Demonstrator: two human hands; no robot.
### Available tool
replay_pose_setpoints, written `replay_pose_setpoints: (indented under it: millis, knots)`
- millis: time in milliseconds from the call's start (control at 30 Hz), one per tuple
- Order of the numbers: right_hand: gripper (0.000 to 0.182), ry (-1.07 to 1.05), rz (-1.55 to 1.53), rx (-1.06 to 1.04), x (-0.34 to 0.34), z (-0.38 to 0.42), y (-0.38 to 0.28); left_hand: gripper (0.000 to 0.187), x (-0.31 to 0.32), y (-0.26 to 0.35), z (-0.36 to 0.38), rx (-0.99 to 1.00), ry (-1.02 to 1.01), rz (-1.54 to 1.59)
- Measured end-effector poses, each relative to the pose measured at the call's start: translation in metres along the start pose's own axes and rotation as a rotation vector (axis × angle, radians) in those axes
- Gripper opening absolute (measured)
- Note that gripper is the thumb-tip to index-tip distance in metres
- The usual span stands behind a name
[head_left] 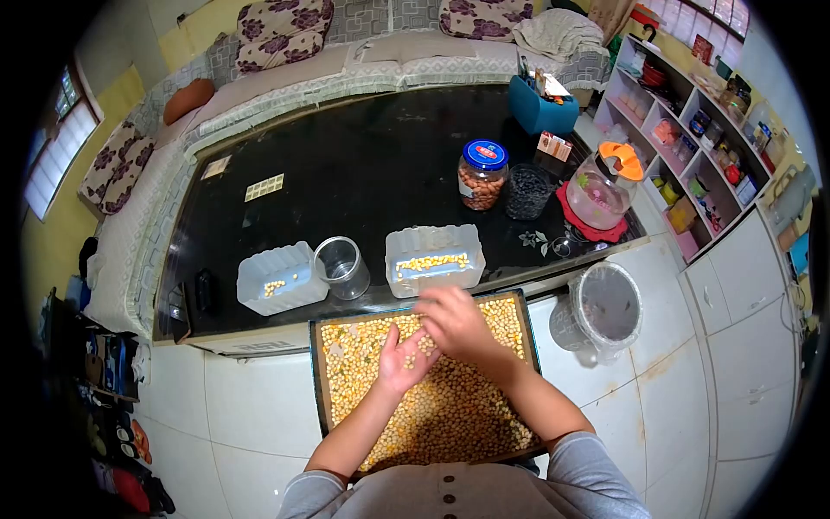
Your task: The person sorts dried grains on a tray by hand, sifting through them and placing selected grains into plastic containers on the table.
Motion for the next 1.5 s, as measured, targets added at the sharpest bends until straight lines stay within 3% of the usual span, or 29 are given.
replay_pose_setpoints:
  millis: [67,100,167,267,400,467,500,567,600,667,700,767,1500]
  knots:
    - [0.016,-0.071,-0.084,-0.024,0.012,0.014,-0.008,0.076,0.001,0.002,0.0,-0.065,-0.359,0.218]
    - [0.013,-0.144,-0.171,-0.049,0.02,0.022,-0.013,0.076,0.013,-0.003,0.001,-0.065,-0.36,0.218]
    - [0.01,-0.212,-0.212,-0.06,0.034,0.039,-0.023,0.075,0.032,-0.008,0.003,0.144,-0.074,-0.286]
    - [0.008,-0.261,-0.231,-0.052,0.048,0.053,-0.02,0.073,0.028,-0.007,0.001,0.124,-0.11,-0.099]
    - [0.007,-0.23,-0.093,0.043,0.042,0.046,-0.003,0.071,0.023,0.0,0.008,0.168,-0.018,-0.23]
    - [0.007,-0.198,-0.082,0.063,0.039,0.047,0.003,0.073,0.008,0.003,0.007,-0.027,-0.279,0.042]
    - [0.008,-0.167,-0.072,0.084,0.037,0.047,0.005,0.073,0.012,0.001,0.008,-0.028,-0.28,0.042]
    - [0.008,-0.163,-0.081,0.075,0.035,0.048,0.003,0.071,0.011,0.002,0.008,0.073,-0.059,-0.083]
    - [0.008,-0.16,-0.092,0.067,0.034,0.048,0.002,0.071,0.009,0.002,0.007,0.073,-0.059,-0.082]
    - [0.007,-0.159,-0.128,0.032,0.036,0.048,-0.002,0.074,0.015,-0.001,0.008,-0.032,-0.293,0.057]
    - [0.006,-0.157,-0.164,-0.001,0.037,0.048,-0.005,0.074,0.021,-0.003,0.009,-0.03,-0.292,0.056]
    - [0.007,-0.178,-0.139,-0.013,0.043,0.051,-0.008,0.076,0.025,-0.002,0.009,0.1,-0.083,-0.241]
    - [0.01,-0.22,-0.102,0.004,0.064,0.056,-0.013,0.067,0.025,-0.004,0.006,0.132,-0.101,-0.324]
Point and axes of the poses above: each hand's wrist, its own z-axis away from the middle knuckle, its own x-axis out of the palm, y = z × x, the point moved 5 cm from there along -z, towards the middle knuckle, and after that the axes turned 2 degrees about z, right-handed, at the moved point
